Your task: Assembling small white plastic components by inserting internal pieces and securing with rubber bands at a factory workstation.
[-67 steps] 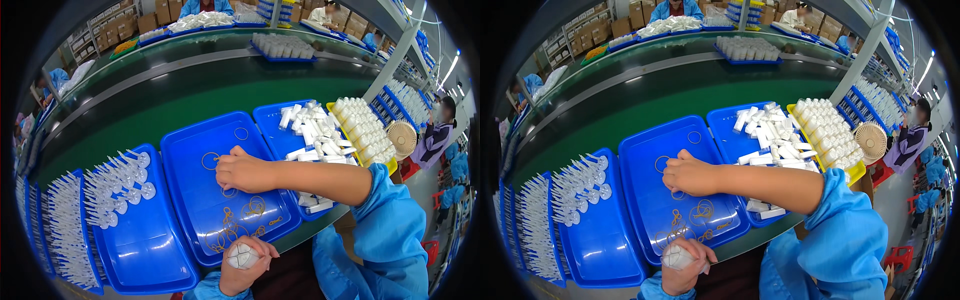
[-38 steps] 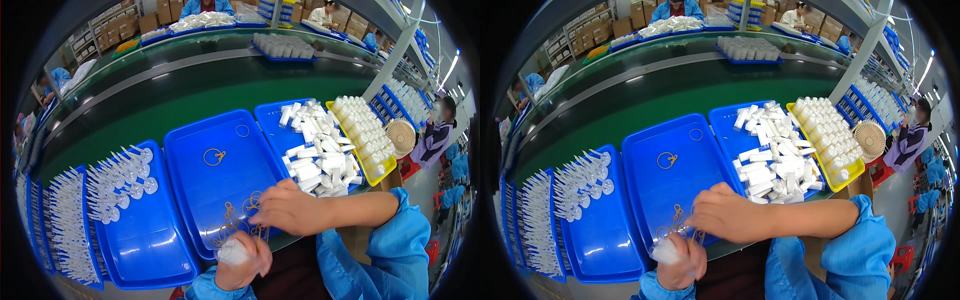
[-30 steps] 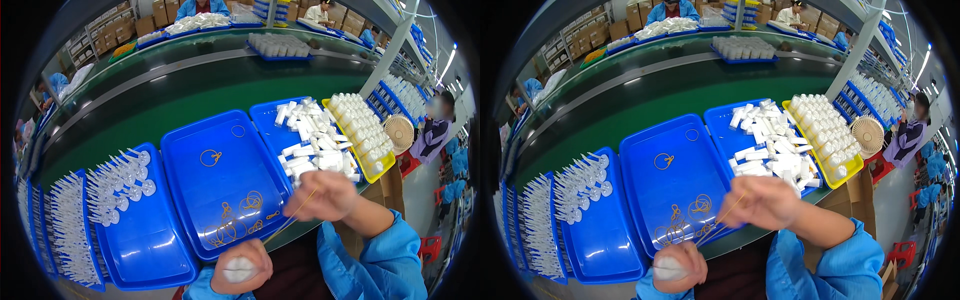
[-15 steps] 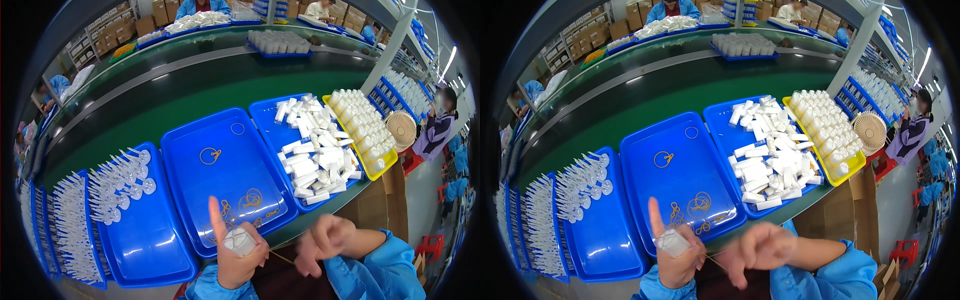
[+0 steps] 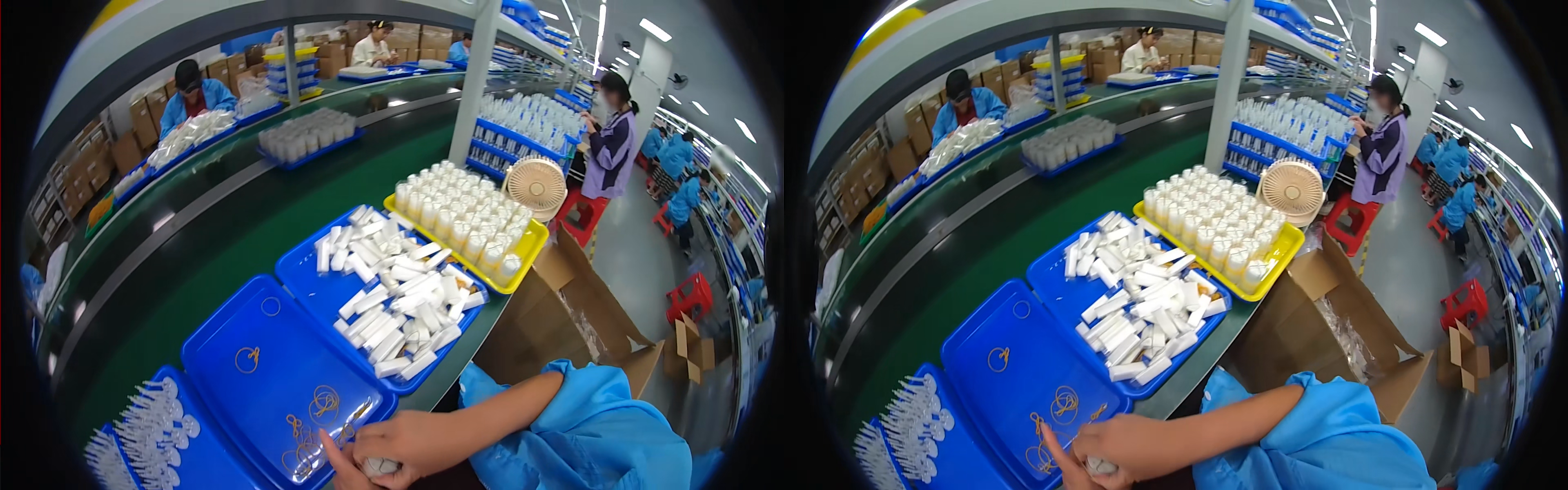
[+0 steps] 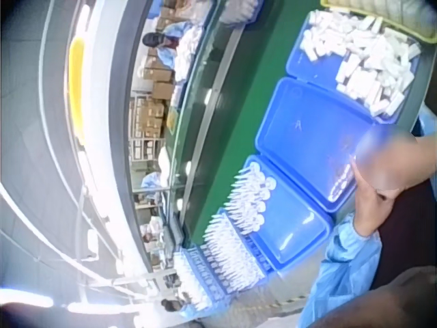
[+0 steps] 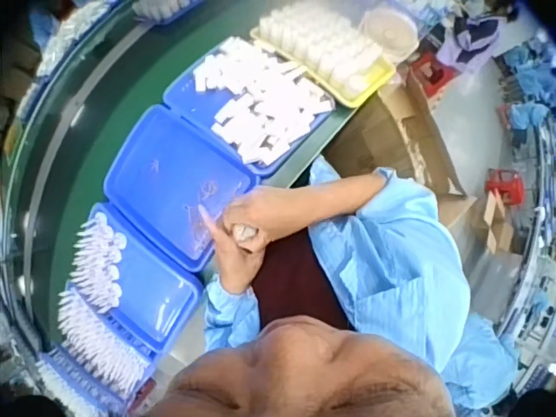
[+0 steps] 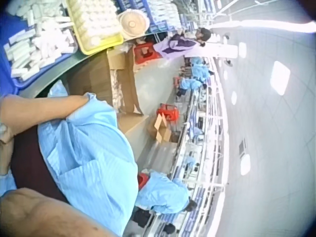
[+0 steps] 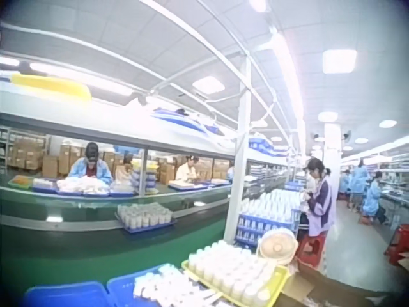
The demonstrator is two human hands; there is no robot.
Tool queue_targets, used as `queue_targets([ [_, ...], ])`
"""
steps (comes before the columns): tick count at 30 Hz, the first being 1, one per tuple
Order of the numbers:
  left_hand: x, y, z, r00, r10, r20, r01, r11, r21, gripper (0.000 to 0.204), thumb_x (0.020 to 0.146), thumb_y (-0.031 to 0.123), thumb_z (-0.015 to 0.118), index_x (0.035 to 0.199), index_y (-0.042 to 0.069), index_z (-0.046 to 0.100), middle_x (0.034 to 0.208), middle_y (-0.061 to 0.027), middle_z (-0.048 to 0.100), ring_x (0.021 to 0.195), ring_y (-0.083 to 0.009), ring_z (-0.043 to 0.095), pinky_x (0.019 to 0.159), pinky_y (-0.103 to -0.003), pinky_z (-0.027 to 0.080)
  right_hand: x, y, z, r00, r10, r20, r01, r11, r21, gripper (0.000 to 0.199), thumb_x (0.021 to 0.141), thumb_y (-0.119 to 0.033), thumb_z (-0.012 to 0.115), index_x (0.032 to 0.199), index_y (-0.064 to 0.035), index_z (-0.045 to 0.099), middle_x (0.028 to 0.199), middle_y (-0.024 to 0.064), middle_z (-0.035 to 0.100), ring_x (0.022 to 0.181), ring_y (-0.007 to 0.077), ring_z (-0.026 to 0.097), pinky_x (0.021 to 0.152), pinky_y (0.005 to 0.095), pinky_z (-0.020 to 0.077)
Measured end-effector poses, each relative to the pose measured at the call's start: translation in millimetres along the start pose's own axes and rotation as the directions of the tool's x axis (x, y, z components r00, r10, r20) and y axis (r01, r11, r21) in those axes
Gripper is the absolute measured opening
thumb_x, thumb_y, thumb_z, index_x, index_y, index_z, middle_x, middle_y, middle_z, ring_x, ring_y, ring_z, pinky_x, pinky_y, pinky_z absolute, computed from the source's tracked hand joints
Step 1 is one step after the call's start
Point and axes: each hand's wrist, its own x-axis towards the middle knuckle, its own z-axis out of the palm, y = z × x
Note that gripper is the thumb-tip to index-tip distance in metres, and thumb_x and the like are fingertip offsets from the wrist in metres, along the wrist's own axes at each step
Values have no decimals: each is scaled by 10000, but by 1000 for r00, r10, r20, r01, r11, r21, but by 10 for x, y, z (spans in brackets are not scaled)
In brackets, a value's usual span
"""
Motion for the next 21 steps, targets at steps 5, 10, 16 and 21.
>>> queue_targets([
  [5, -231, 182, -369, 954, 212, 210, -267, 922, 279, 847, 690, 60, 616, 1368, -73, 126, 1210, -259, 423, 1141, -363, 431, 972, -394, 335, -175, -64, -106, 999, -18, -31, 16, 999, -51, 292, 697, -149, 683, 950, -84, 551, 903, 80, 557, 796, 269, 600, 629, 317, 513],
  [10, -465, 39, -1133, 943, 67, -326, 74, 913, 401, 551, 761, 79, 570, 1257, -67, 377, 1192, -244, 447, 1138, -391, 425, 975, -425, 330, -871, 55, -1305, 673, -83, -735, -383, 810, -443, 322, 627, -128, 699, 913, -65, 566, 869, 100, 557, 773, 238, 578, 671, 336, 491],
  [16, -716, -481, -1905, 907, -81, -413, 405, 436, 804, 437, 767, 113, 596, 1144, -68, 468, 1123, -287, 472, 1028, -439, 461, 907, -440, 368, -1564, 465, -1992, 279, -100, -955, -848, 442, -294, 285, 649, -133, 686, 889, -40, 566, 823, 129, 535, 762, 298, 564, 682, 365, 467],
  [21, -611, -696, -2209, 927, -116, -358, 376, 268, 887, 415, 748, 126, 607, 1109, -37, 483, 1104, -281, 484, 1027, -431, 465, 896, -451, 370, -1620, 899, -2073, 294, 65, -954, -793, 574, -205, 272, 677, -124, 695, 878, -5, 555, 823, 114, 584, 611, 189, 559, 576, 301, 455],
])
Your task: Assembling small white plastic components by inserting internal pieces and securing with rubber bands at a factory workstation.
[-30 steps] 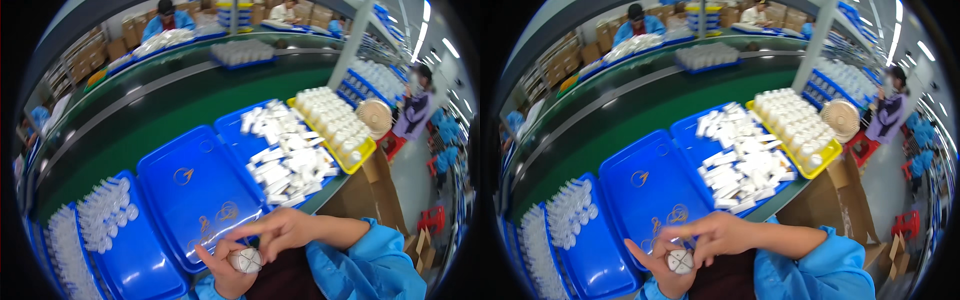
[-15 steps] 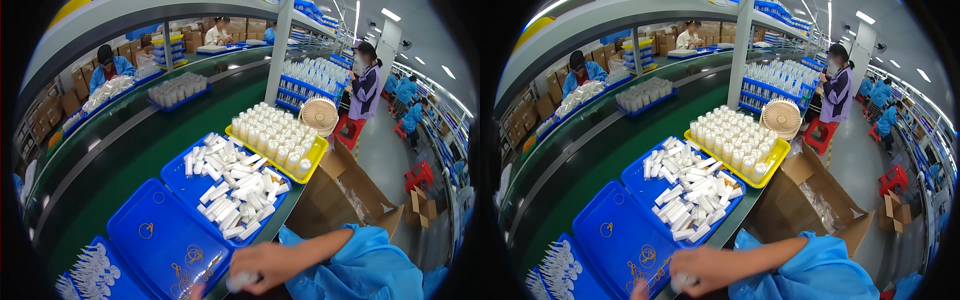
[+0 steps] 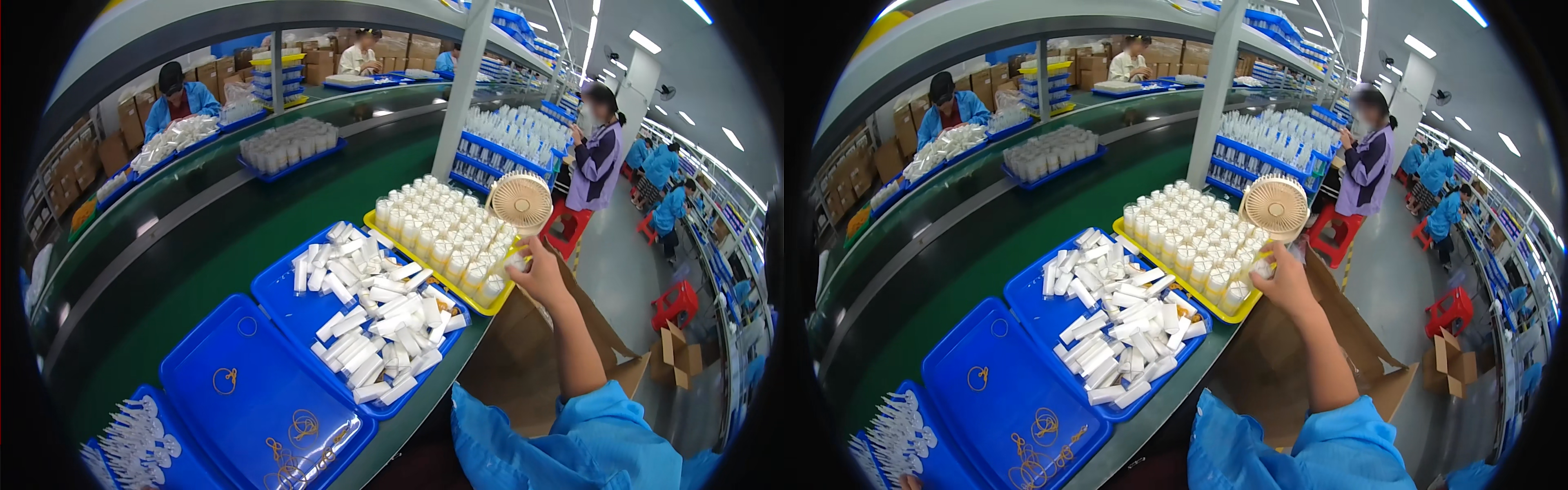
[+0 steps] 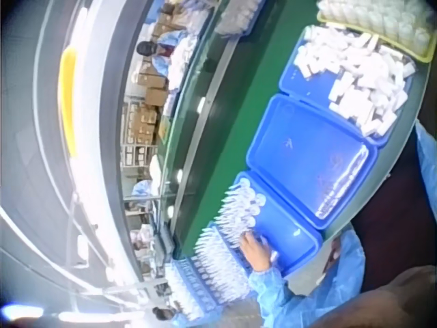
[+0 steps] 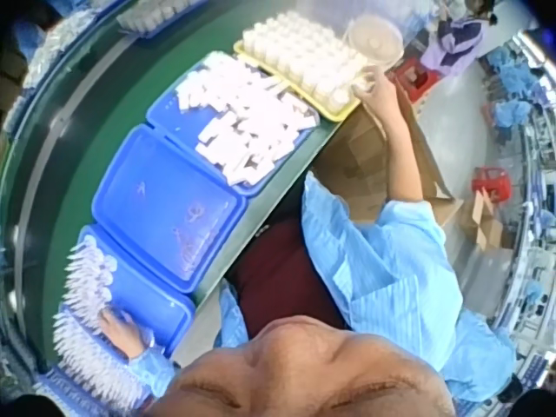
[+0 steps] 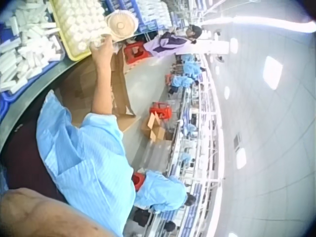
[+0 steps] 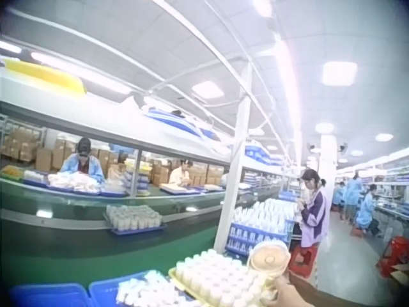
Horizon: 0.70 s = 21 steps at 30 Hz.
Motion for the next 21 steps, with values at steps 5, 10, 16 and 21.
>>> queue_targets([
  [5, 160, -91, 39, 992, -118, 47, 110, 983, 149, 395, 772, 135, 588, 1120, -18, 480, 1126, -263, 494, 1040, -401, 482, 904, -440, 383, -38, 28, 109, 965, 70, 253, -79, 997, 26, 246, 798, -176, 630, 959, 5, 582, 783, 132, 603, 734, 260, 583, 653, 339, 463],
  [10, 211, -391, 374, 980, -103, -172, 136, 972, 192, 381, 789, 141, 572, 1121, -25, 487, 1081, -241, 515, 1002, -380, 502, 857, -411, 416, -55, 36, 46, 945, -325, 46, 328, 932, -152, 175, 822, -133, 586, 954, -19, 590, 926, 150, 563, 723, 252, 574, 605, 320, 464],
  [16, 18, -364, 66, 979, -139, -149, 162, 975, 150, 254, 804, 114, 565, 1008, -35, 540, 923, -196, 560, 835, -337, 549, 752, -375, 446, -162, -1185, 374, 839, -437, 325, 357, 892, 278, 194, 744, -108, 657, 928, -71, 606, 891, 96, 601, 783, 252, 591, 663, 342, 482],
  [21, -88, 429, -341, 917, -339, -212, 206, 855, -477, 144, 847, 94, 592, 927, -6, 528, 734, -70, 555, 628, -160, 537, 593, -262, 443, -69, -1525, 1145, 519, -682, 515, 651, 706, 280, 252, 713, -108, 631, 962, -82, 607, 919, 78, 604, 900, 264, 582, 749, 380, 483],
])
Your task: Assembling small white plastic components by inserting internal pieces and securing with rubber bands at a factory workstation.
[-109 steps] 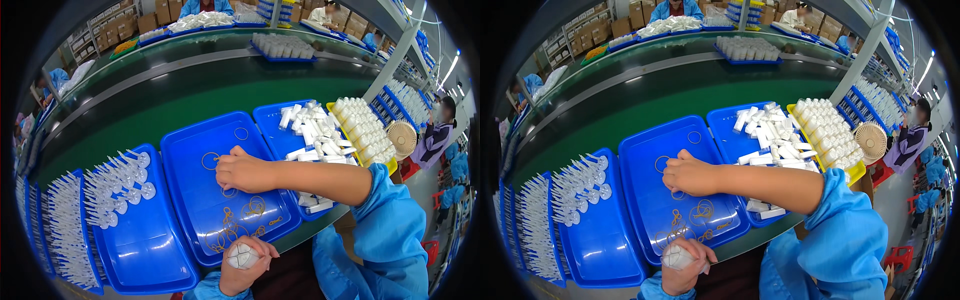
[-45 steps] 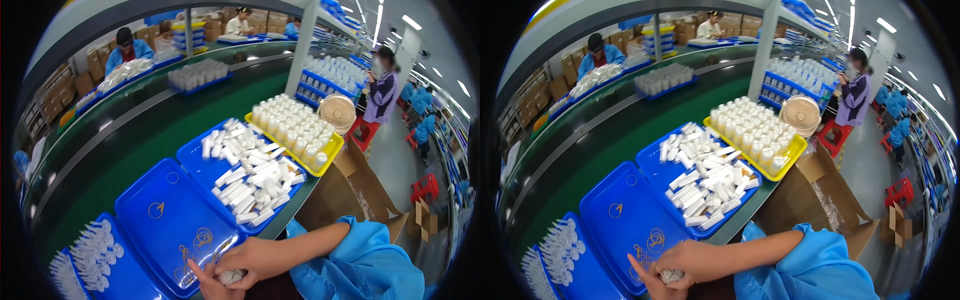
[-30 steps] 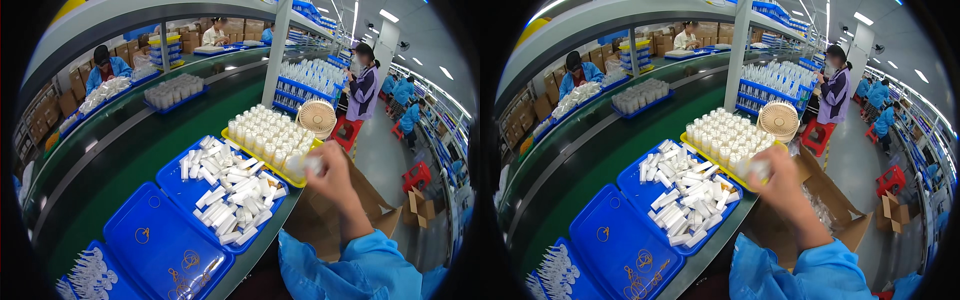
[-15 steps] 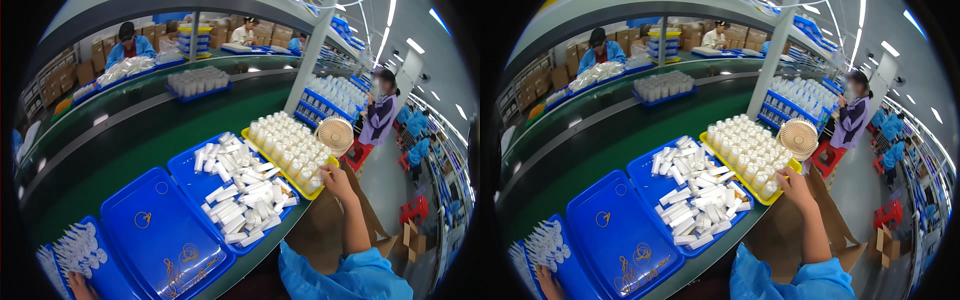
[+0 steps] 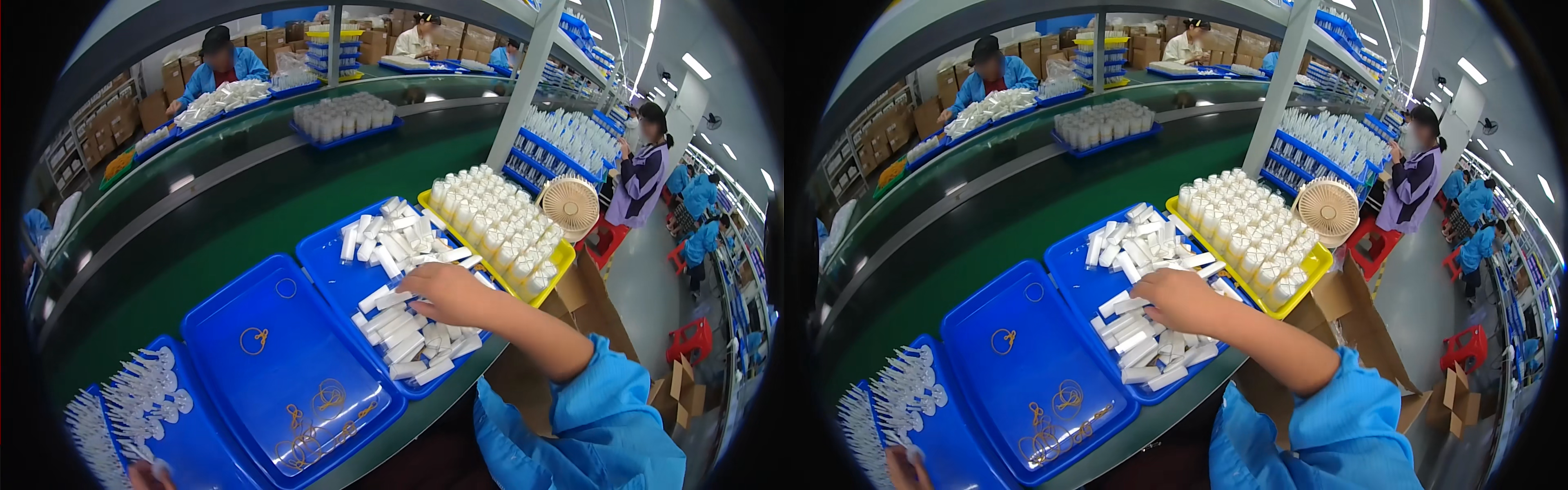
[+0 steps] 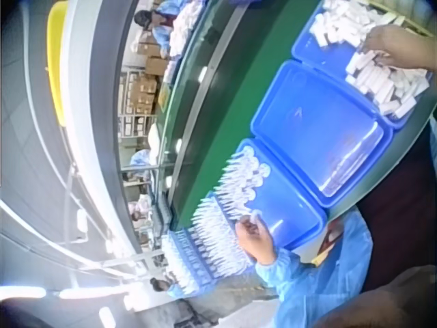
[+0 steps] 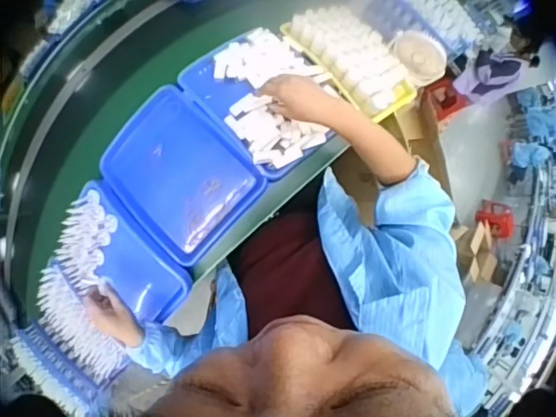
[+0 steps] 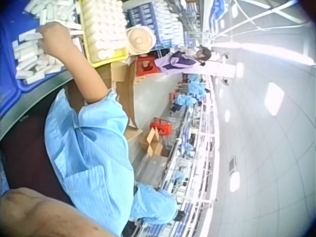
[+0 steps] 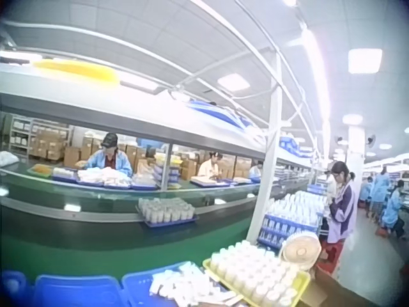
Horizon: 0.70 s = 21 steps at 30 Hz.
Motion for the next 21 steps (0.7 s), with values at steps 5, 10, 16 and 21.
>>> queue_targets([
  [5, -634, 461, 280, 974, -153, 166, 226, 596, -771, 199, 823, 29, 602, 973, 24, 471, 822, -73, 564, 716, -136, 560, 648, -237, 468, 382, 141, 295, 978, -108, 177, 152, 956, -252, 279, 692, -74, 586, 968, -88, 619, 921, 70, 609, 919, 256, 567, 721, 366, 481],
  [10, -913, 902, 677, 928, 11, 372, 370, 75, -926, 232, 801, -9, 596, 992, 11, 467, 876, -101, 555, 771, -172, 578, 691, -281, 487, 350, -224, 118, 989, -147, 2, 147, 989, 0, 274, 799, -195, 589, 1049, -84, 611, 796, 95, 588, 763, 257, 573, 646, 367, 459],
  [16, -904, 1252, 1052, 866, 353, 353, 337, 108, -935, 158, 805, -85, 573, 943, -23, 528, 977, -111, 514, 834, -171, 560, 745, -271, 486, -9, -709, -7, 994, 1, -109, 62, 816, 575, 253, 921, -223, 502, 1026, -41, 643, 688, 69, 535, 597, 189, 485, 583, 278, 410],
  [21, -862, 1376, 1179, 849, 483, 214, 160, 150, -976, 209, 799, -51, 589, 1001, -10, 552, 919, -102, 533, 800, -161, 556, 719, -259, 468, -191, -881, 23, 931, 236, 278, -281, -21, 959, 171, 889, -141, 561, 1007, -25, 603, 791, 23, 547, 645, 66, 469, 515, 195, 347],
])
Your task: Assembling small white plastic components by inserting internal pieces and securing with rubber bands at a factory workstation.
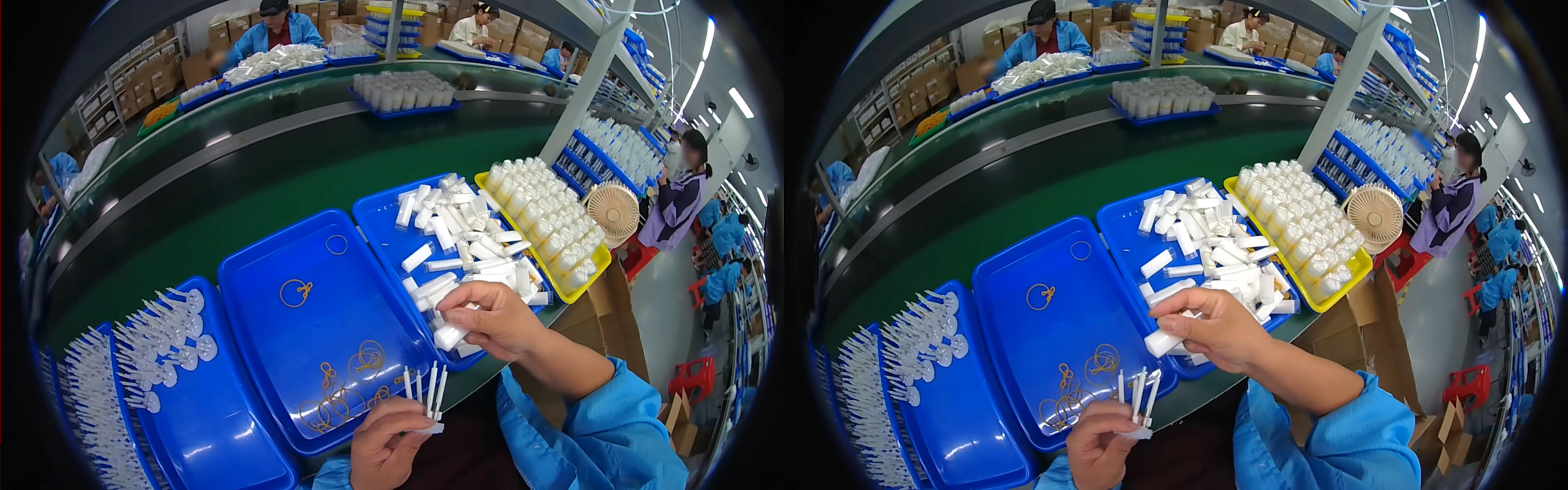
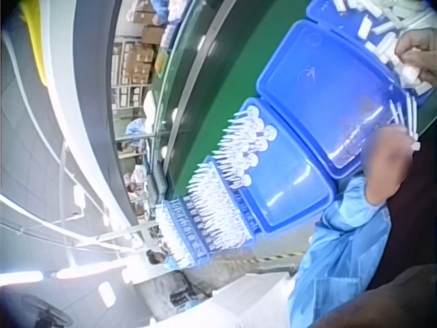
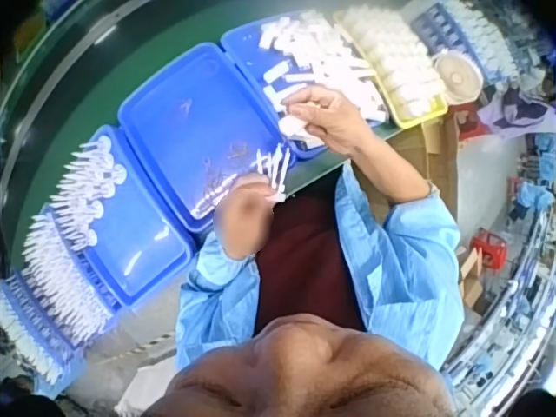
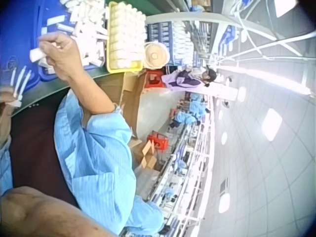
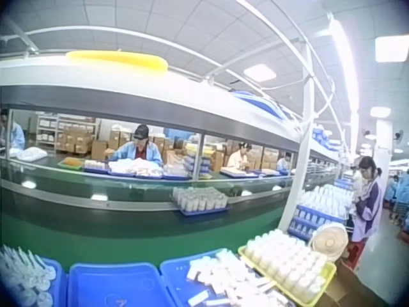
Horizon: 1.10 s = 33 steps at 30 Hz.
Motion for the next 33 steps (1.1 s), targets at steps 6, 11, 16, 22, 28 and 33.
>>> queue_targets([
  [6, 57, 0, 48, 999, -30, 11, 30, 999, -9, 105, 826, -31, 578, 930, -13, 585, 988, -119, 541, 844, -172, 570, 734, -251, 471, -9, 54, 25, 983, 128, 131, -162, 942, 292, 242, 881, -143, 578, 1081, -39, 491, 847, 5, 537, 676, 35, 477, 517, 168, 333],
  [11, 87, 33, 41, 998, 66, -13, -65, 994, 88, 83, 831, 12, 593, 911, -9, 600, 942, -126, 578, 836, -194, 575, 728, -274, 463, 5, 23, 25, 980, 179, 85, -194, 956, 221, 255, 876, -176, 591, 1077, -53, 492, 838, -15, 532, 711, 35, 491, 559, 169, 344],
  [16, 118, 14, 64, 998, 24, -66, -19, 997, 80, 46, 792, -4, 620, 833, -12, 600, 855, -109, 574, 782, -184, 562, 704, -281, 451, -14, 61, -24, 979, 169, 112, -190, 957, 220, 253, 876, -189, 592, 1069, -61, 490, 834, -25, 522, 726, 33, 489, 563, 174, 342],
  [22, 137, -24, 8, 1000, -7, 21, 6, 999, 40, 76, 812, 33, 613, 872, -13, 604, 915, -121, 574, 809, -194, 563, 714, -282, 454, -38, 57, -62, 971, 165, 172, -205, 946, 252, 227, 877, -195, 589, 1033, -62, 491, 819, -7, 531, 709, 62, 504, 551, 201, 348],
  [28, 157, -51, -34, 996, -71, 49, 67, 994, 83, 64, 822, 45, 607, 844, -13, 619, 879, -120, 607, 806, -212, 581, 715, -302, 461, -74, -78, -70, 955, -125, 268, 283, 657, -699, 189, 864, -205, 582, 889, -35, 502, 727, 96, 568, 603, 181, 546, 538, 295, 419],
  [33, 200, 20, -31, 985, 32, 168, -49, 994, 97, 40, 785, 32, 635, 807, 1, 625, 848, -124, 611, 768, -239, 587, 708, -320, 465, -144, -46, -152, 914, -75, 398, 285, 817, -501, 176, 878, -211, 571, 882, -49, 504, 732, 48, 559, 643, 135, 527, 553, 271, 391],
])
